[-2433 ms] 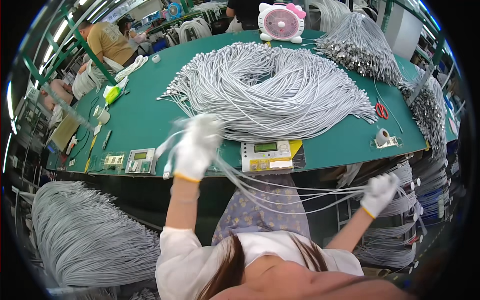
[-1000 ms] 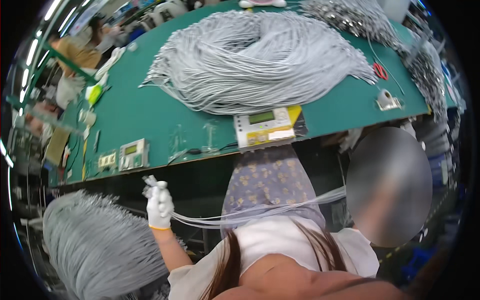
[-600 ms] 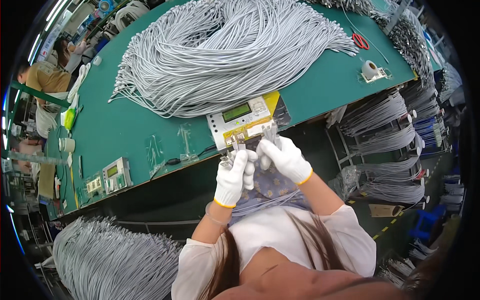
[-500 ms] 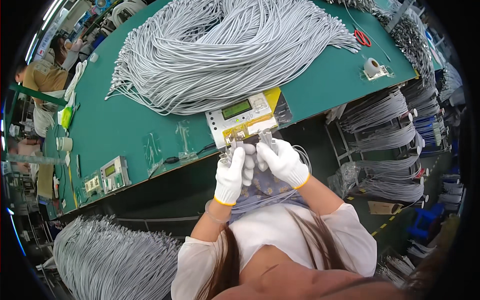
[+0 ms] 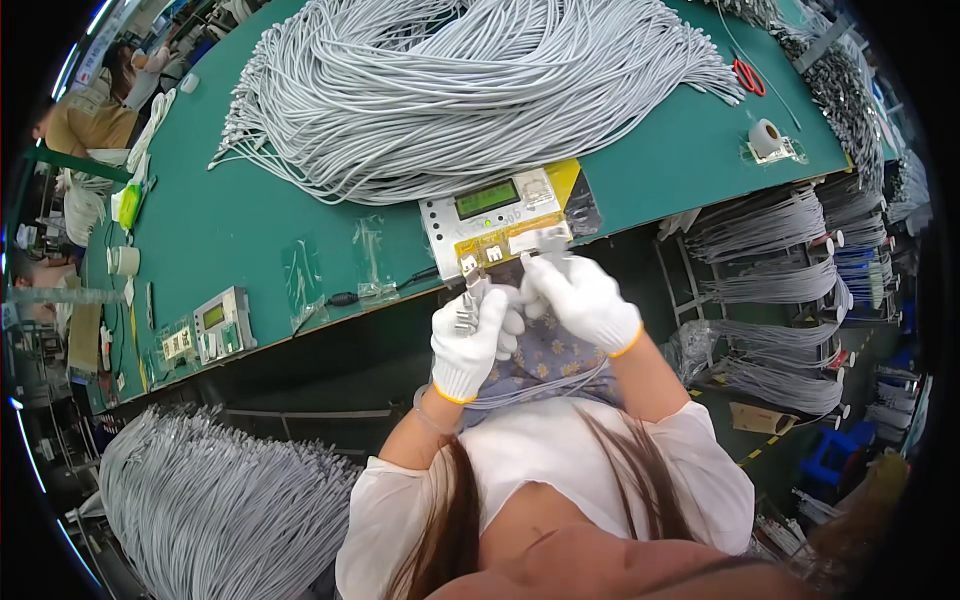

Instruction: The person takes cables from a pile on a workbench, inserts their connectors into a testing device, and pulls the tested cables onto her lap.

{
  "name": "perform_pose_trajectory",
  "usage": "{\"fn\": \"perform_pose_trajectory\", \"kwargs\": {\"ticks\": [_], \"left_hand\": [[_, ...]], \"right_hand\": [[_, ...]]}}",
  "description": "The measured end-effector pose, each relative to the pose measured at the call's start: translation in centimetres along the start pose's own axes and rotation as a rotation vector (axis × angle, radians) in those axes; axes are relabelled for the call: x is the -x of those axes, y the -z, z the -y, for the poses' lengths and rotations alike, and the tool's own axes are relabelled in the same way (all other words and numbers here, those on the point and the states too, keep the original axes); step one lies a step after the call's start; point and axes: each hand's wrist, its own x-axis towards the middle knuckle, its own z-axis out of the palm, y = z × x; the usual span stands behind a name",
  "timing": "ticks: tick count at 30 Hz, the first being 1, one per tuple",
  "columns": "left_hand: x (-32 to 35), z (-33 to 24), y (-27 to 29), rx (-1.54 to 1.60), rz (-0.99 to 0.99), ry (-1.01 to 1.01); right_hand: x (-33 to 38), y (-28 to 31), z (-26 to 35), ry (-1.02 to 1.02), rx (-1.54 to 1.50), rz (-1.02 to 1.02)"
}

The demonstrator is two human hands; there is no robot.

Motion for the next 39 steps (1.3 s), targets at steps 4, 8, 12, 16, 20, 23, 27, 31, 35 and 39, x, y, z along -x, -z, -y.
{"fn": "perform_pose_trajectory", "kwargs": {"ticks": [4,8,12,16,20,23,27,31,35,39], "left_hand": [[0.2,0.4,0.0,0.198,0.125,0.081],[0.1,0.4,-1.5,0.251,-0.033,0.083],[-0.1,-0.6,-2.3,0.282,-0.044,0.095],[-0.4,-1.2,-2.5,0.311,-0.016,0.179],[-0.4,-1.2,-2.0,0.271,0.011,0.171],[0.1,-1.4,-1.3,0.226,-0.038,0.085],[0.4,-1.9,-1.1,0.056,-0.054,0.260],[0.0,-1.5,-2.2,0.246,-0.042,0.025],[0.4,-0.4,-2.7,-0.035,-0.069,-0.297],[0.8,-0.1,-2.1,0.235,0.004,0.093]], "right_hand": [[1.3,2.4,0.2,0.230,-0.234,-0.198],[1.8,3.4,0.0,0.004,-0.575,0.031],[0.7,2.7,-1.0,0.208,-1.152,0.523],[-0.6,2.0,-2.5,0.359,-1.164,0.488],[-0.1,2.8,-3.3,0.235,-0.945,0.320],[1.0,3.6,-3.1,0.226,-0.875,0.297],[1.4,3.5,-2.4,0.237,-0.837,0.305],[0.6,2.3,-2.0,0.179,-0.793,0.210],[0.5,1.5,-1.7,0.212,-0.617,0.107],[0.9,1.5,-1.6,0.143,-0.501,0.000]]}}
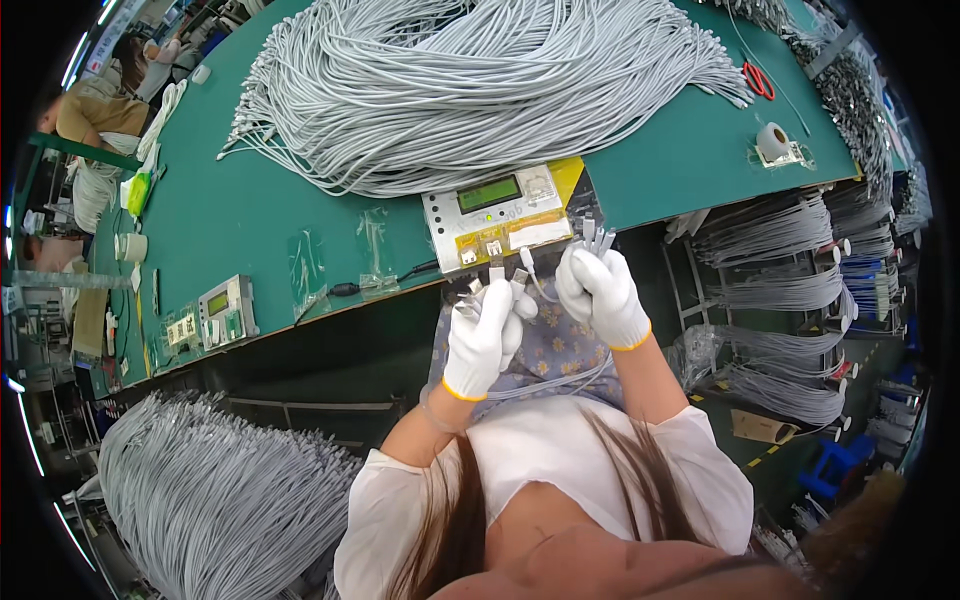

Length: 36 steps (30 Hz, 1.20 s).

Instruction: The person takes cables from a pile on a workbench, inserts their connectors into a testing device, and pulls the tested cables onto her lap.

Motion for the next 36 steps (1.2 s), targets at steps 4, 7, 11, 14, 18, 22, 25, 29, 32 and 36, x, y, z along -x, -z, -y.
{"fn": "perform_pose_trajectory", "kwargs": {"ticks": [4,7,11,14,18,22,25,29,32,36], "left_hand": [[-0.5,-0.4,0.1,0.063,-0.040,0.062],[-0.5,-0.5,-0.4,0.062,0.040,0.014],[-0.1,-0.3,-0.3,0.003,-0.006,0.145],[-0.2,-0.1,0.0,0.011,-0.083,0.100],[-0.8,0.3,0.2,0.030,0.101,0.001],[-1.2,0.2,0.1,-0.017,0.005,0.058],[-1.3,-0.3,-0.1,-0.038,-0.012,0.082],[-1.3,-1.6,0.3,0.112,0.183,0.109],[-0.9,-2.4,1.3,-0.112,0.138,0.205],[-0.2,-2.1,2.0,-0.178,0.093,0.107]], "right_hand": [[-0.2,0.0,-0.3,-0.003,-0.002,0.000],[-0.6,-0.2,-0.7,0.077,0.072,-0.090],[-0.5,-0.5,-1.0,-0.050,0.003,-0.182],[-0.3,-0.6,-1.0,0.008,-0.007,-0.124],[-0.2,-0.5,-1.1,-0.009,-0.026,-0.015],[-0.3,-0.2,-1.1,0.013,-0.026,-0.024],[-0.2,-0.2,-0.9,0.020,-0.032,-0.023],[0.0,-1.0,-1.0,-0.019,0.001,-0.169],[-0.4,-2.2,-1.5,0.073,0.271,-0.251],[-0.9,-3.8,-2.1,0.050,0.375,-0.124]]}}
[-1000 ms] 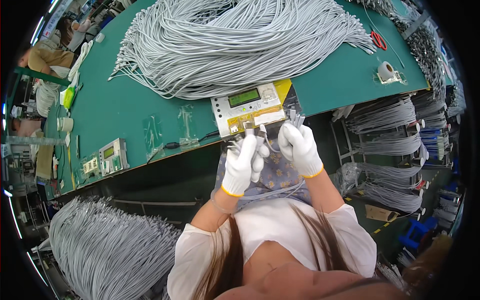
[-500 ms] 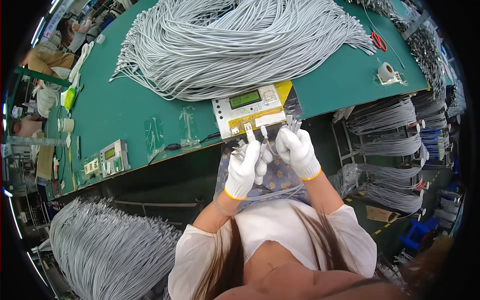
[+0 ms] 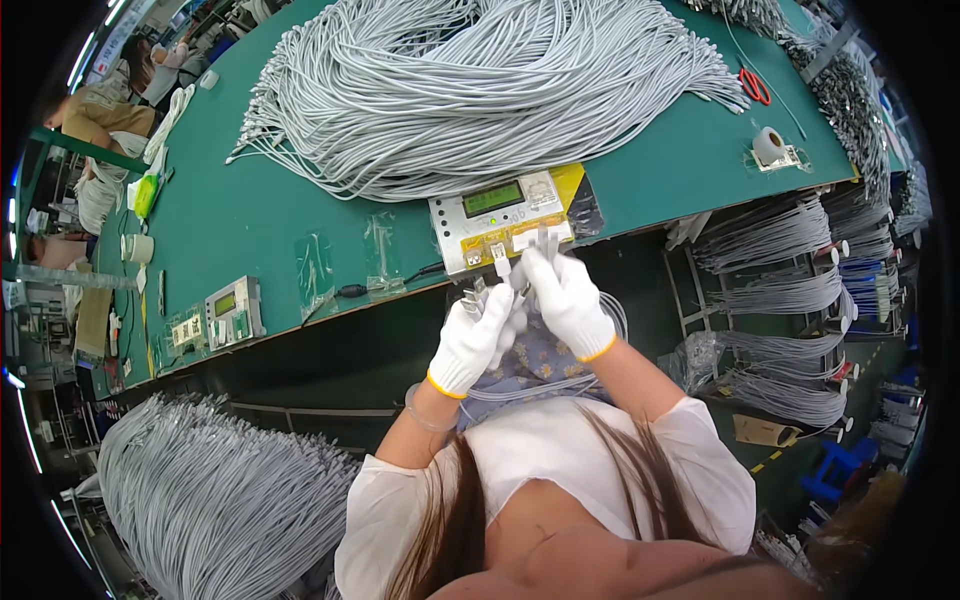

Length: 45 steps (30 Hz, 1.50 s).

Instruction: The person takes cables from a pile on a workbench, inserts their connectors into a testing device, and pulls the tested cables onto her lap.

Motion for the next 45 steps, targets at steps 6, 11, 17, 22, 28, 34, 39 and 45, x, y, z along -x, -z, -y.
{"fn": "perform_pose_trajectory", "kwargs": {"ticks": [6,11,17,22,28,34,39,45], "left_hand": [[0.1,0.9,0.9,-0.176,-0.074,-0.047],[-0.8,1.7,1.6,0.333,0.216,0.165],[-0.3,2.0,1.5,0.082,0.139,0.025],[0.7,-0.1,1.4,-0.003,-0.013,0.043],[-0.3,0.6,-1.5,0.110,-0.020,-0.081],[-0.3,2.0,-2.0,0.088,-0.112,-0.190],[-0.7,1.2,-1.5,0.072,-0.144,-0.096],[-1.1,0.8,-1.6,0.127,-0.022,-0.073]], "right_hand": [[0.6,0.1,0.6,-0.050,0.100,0.076],[-0.5,0.4,0.2,-0.110,0.028,0.119],[-1.3,1.2,0.1,0.130,0.258,0.134],[0.5,4.7,2.0,0.417,0.396,0.020],[1.2,4.6,2.1,0.070,-0.308,0.144],[0.7,4.3,1.3,-0.047,-0.363,0.135],[0.6,4.7,1.0,-0.069,-0.321,0.221],[0.8,2.2,-0.2,0.122,-0.007,-0.086]]}}
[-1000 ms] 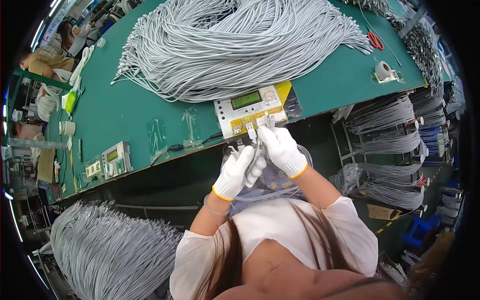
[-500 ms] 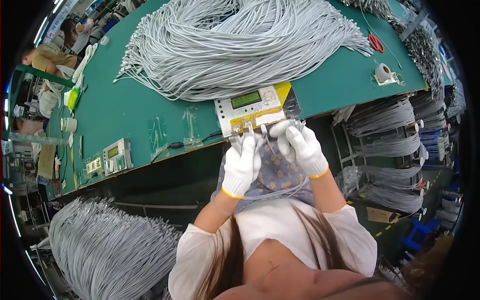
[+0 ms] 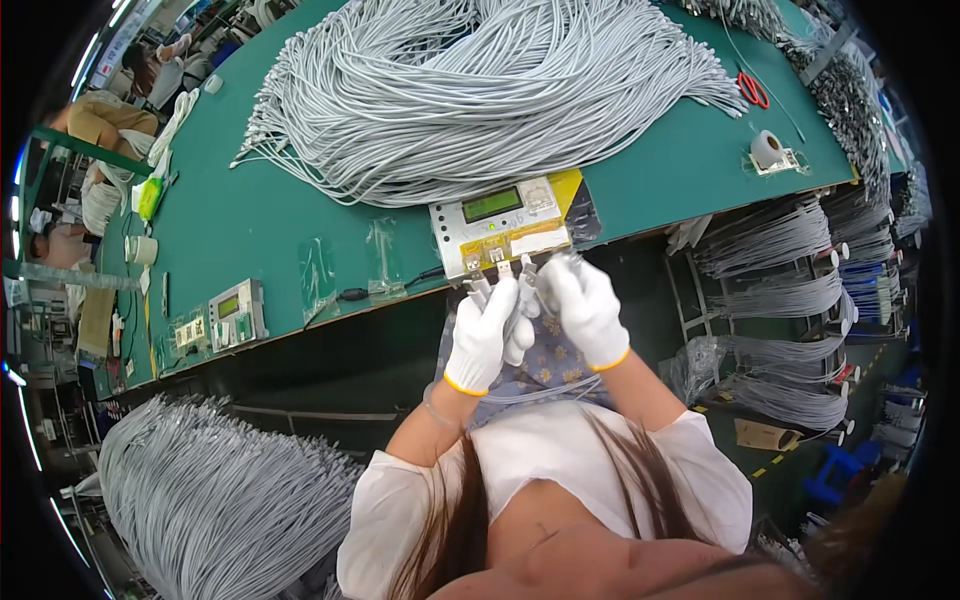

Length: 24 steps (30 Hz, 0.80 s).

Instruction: The person takes cables from a pile on a workbench, inserts their connectors into a testing device, and pulls the tested cables onto her lap.

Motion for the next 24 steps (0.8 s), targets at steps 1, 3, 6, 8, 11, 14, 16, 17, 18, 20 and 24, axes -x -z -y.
{"fn": "perform_pose_trajectory", "kwargs": {"ticks": [1,3,6,8,11,14,16,17,18,20,24], "left_hand": [[0.0,0.0,-0.2,-0.012,-0.031,-0.008],[-0.1,-0.3,-0.3,-0.053,-0.121,0.019],[-0.3,-1.1,-0.2,0.117,0.031,-0.002],[-0.2,-1.7,0.3,-0.019,0.017,0.065],[0.2,-1.9,1.3,-0.344,0.022,0.205],[0.8,-0.7,1.5,-0.132,-0.020,0.072],[1.0,0.3,1.4,-0.071,-0.130,-0.082],[1.1,0.7,1.4,-0.043,-0.145,-0.140],[1.1,1.0,1.5,-0.067,-0.150,-0.122],[1.0,1.3,1.7,-0.085,-0.082,-0.102],[0.5,0.9,2.0,-0.095,-0.091,-0.098]], "right_hand": [[-0.1,-0.3,-0.2,-0.012,0.059,-0.024],[0.0,-0.6,-0.4,-0.082,0.086,0.046],[0.1,-0.8,-0.5,-0.175,-0.014,-0.048],[0.0,-1.0,-0.4,-0.156,-0.069,0.004],[-0.2,-1.6,-0.5,-0.100,0.066,0.013],[-0.6,-2.3,-0.8,-0.040,-0.057,0.029],[-0.7,-2.5,-1.1,-0.009,0.076,0.041],[-0.7,-2.5,-1.1,0.054,0.094,-0.002],[-0.7,-2.5,-1.2,0.056,0.110,0.031],[-0.6,-2.6,-1.2,-0.056,0.133,0.074],[-0.5,-2.8,-0.7,-0.072,0.076,0.021]]}}
